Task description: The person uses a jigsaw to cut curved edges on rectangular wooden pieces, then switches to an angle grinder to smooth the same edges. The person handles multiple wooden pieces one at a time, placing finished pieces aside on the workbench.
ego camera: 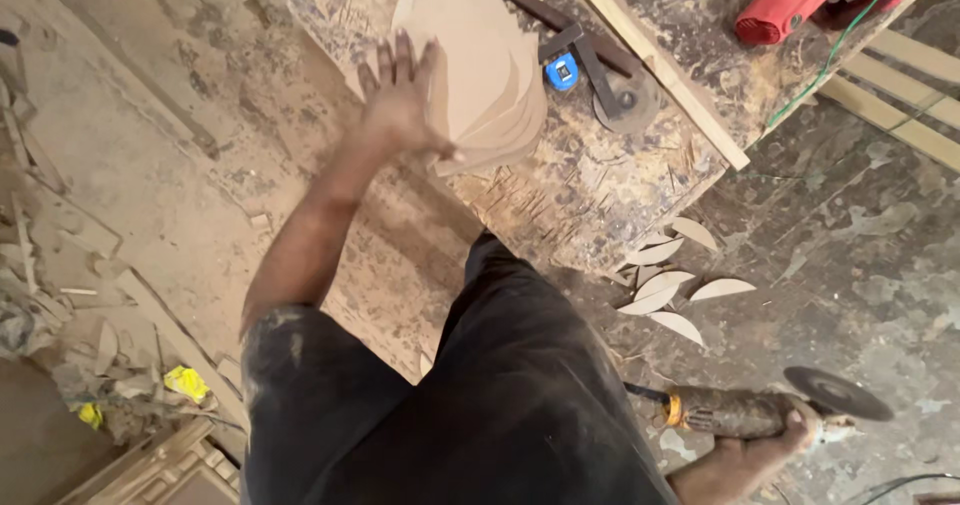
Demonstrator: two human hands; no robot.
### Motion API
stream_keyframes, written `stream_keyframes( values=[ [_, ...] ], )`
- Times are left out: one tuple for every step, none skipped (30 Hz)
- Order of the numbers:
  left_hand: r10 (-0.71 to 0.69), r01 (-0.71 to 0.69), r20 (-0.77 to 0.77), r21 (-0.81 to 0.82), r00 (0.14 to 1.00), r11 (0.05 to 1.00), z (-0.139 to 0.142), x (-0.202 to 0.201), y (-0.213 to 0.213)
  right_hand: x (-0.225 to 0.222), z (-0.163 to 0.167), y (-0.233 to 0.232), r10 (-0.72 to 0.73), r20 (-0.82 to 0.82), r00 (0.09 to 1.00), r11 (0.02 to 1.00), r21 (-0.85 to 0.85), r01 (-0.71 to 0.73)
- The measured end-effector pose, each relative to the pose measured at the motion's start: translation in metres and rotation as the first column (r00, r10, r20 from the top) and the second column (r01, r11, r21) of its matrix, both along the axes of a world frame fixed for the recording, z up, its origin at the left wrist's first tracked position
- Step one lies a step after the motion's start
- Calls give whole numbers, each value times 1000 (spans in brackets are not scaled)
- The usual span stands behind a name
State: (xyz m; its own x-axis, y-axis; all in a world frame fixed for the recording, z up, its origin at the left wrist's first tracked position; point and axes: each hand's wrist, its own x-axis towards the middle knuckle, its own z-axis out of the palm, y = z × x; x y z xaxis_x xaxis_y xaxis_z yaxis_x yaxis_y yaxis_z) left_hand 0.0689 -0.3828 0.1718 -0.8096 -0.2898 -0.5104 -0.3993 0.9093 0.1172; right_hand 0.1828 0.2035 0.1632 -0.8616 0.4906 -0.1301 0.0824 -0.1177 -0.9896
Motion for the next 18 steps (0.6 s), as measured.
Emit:
stream_keyframes(
  values=[
    [39,-39,-43,9,998,999,-6,0,-6,1,1,0,30,-24,999,999,36,-29],
    [76,-75,-83,20,994,997,-12,-1,-13,2,2,0,62,-42,997,995,86,-59],
    [108,-105,-125,30,986,994,-17,-2,-20,5,2,0,81,-70,994,987,144,-70],
    [150,-145,-141,45,979,988,-23,-4,-24,-1,3,5,-13,25,1000,1000,9,13],
    [194,-187,-160,58,968,981,-27,-5,-27,-13,3,11,-91,129,987,987,-121,107],
    [230,-221,-178,69,957,973,-31,-6,-29,-16,3,16,-158,242,957,946,-240,217],
    [227,-217,-244,68,943,974,-34,-7,-27,-13,0,21,-116,132,984,969,-202,141],
    [222,-210,-308,73,925,975,-37,-5,-23,-2,-7,23,-70,25,997,986,-149,73],
    [220,-206,-371,76,902,976,-39,-3,-19,10,-14,27,-15,-80,997,996,-88,8],
    [252,-228,-422,107,871,968,-41,0,-14,19,-21,36,16,-100,995,998,-59,-22],
    [277,-241,-470,135,838,961,-41,4,-9,24,-33,42,11,-95,995,998,-57,-16],
    [297,-248,-514,163,805,955,-41,7,-4,25,-44,53,-18,-73,997,996,-91,12],
    [258,-218,-587,141,768,966,-39,11,-1,19,-57,67,-88,4,996,976,-201,87],
    [220,-189,-651,119,727,975,-37,17,4,12,-67,83,-152,80,985,934,-314,170],
    [183,-160,-708,100,682,982,-35,23,8,17,-78,97,-193,125,973,887,-401,227],
    [168,-131,-734,108,658,985,-31,26,11,24,-89,107,-202,78,976,882,-418,216],
    [161,-109,-760,119,629,987,-26,28,13,29,-99,116,-200,37,979,881,-431,196],
    [160,-95,-783,129,601,987,-22,30,17,32,-109,124,-212,-15,977,882,-433,185]
  ],
)
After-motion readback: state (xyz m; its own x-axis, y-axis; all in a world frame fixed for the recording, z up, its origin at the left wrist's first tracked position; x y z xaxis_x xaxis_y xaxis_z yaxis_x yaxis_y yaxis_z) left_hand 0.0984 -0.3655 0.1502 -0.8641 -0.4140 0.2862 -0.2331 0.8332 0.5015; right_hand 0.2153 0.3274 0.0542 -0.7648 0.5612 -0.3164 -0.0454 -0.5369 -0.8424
